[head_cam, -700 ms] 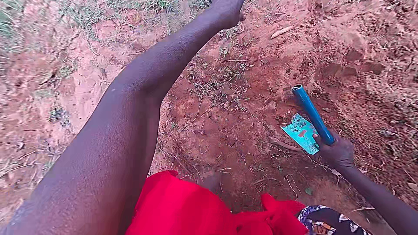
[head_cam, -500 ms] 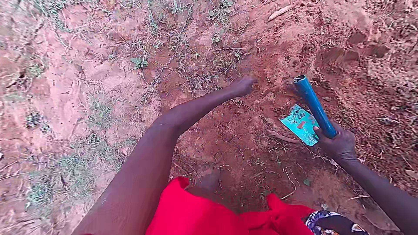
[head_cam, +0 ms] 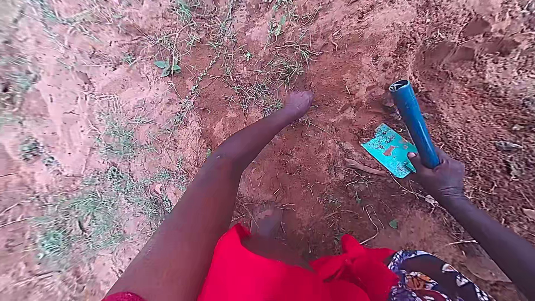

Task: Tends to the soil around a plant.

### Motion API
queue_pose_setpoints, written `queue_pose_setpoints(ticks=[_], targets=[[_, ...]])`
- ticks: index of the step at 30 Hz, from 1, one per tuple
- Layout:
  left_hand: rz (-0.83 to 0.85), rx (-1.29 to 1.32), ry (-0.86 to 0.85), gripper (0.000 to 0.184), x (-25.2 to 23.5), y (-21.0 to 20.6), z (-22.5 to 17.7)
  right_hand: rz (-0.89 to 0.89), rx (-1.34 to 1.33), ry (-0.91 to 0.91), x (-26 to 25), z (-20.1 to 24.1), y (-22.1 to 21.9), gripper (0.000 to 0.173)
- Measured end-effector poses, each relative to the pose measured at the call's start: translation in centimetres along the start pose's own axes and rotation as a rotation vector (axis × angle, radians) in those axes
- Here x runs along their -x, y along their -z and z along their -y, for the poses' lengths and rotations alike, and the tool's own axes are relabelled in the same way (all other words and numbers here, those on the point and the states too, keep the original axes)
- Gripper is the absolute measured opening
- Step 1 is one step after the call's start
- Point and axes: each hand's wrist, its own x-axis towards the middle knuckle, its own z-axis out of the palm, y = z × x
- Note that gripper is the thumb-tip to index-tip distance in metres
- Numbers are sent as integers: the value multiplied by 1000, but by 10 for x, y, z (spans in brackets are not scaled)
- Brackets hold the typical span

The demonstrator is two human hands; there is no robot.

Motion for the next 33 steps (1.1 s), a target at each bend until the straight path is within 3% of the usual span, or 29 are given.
queue_pose_setpoints(ticks=[3, 6, 8, 10, 16, 22, 26, 31, 33], targets=[[132, -43, -86, 33, 55, -16, -4, 9, 6, -13, 0, -1, 0, 49], [378, -62, -446, 31, 134, -58, -8, 18, -1, -3, -1, -3, 0, 51], [367, -42, -752, 29, 158, -81, -3, 14, -5, 1, -2, -5, -1, 51], [283, -11, -838, 34, 154, -84, 1, 14, -6, 3, -1, -7, -1, 53], [-70, -75, -594, 31, 63, -51, 28, -4, 7, 10, -1, -7, -2, 55], [-95, -35, -608, 27, 58, -55, 41, 6, -12, -6, -2, -9, -3, 59], [24, 10, -175, 40, 48, -47, 68, 2, -11, 5, -2, -11, -2, 61], [-82, -114, -297, 43, 31, -49, 85, 10, -26, -8, -5, -10, -1, 58], [-144, -207, -241, 51, 27, -51, 88, 0, -26, -4, -5, -13, -3, 58]])
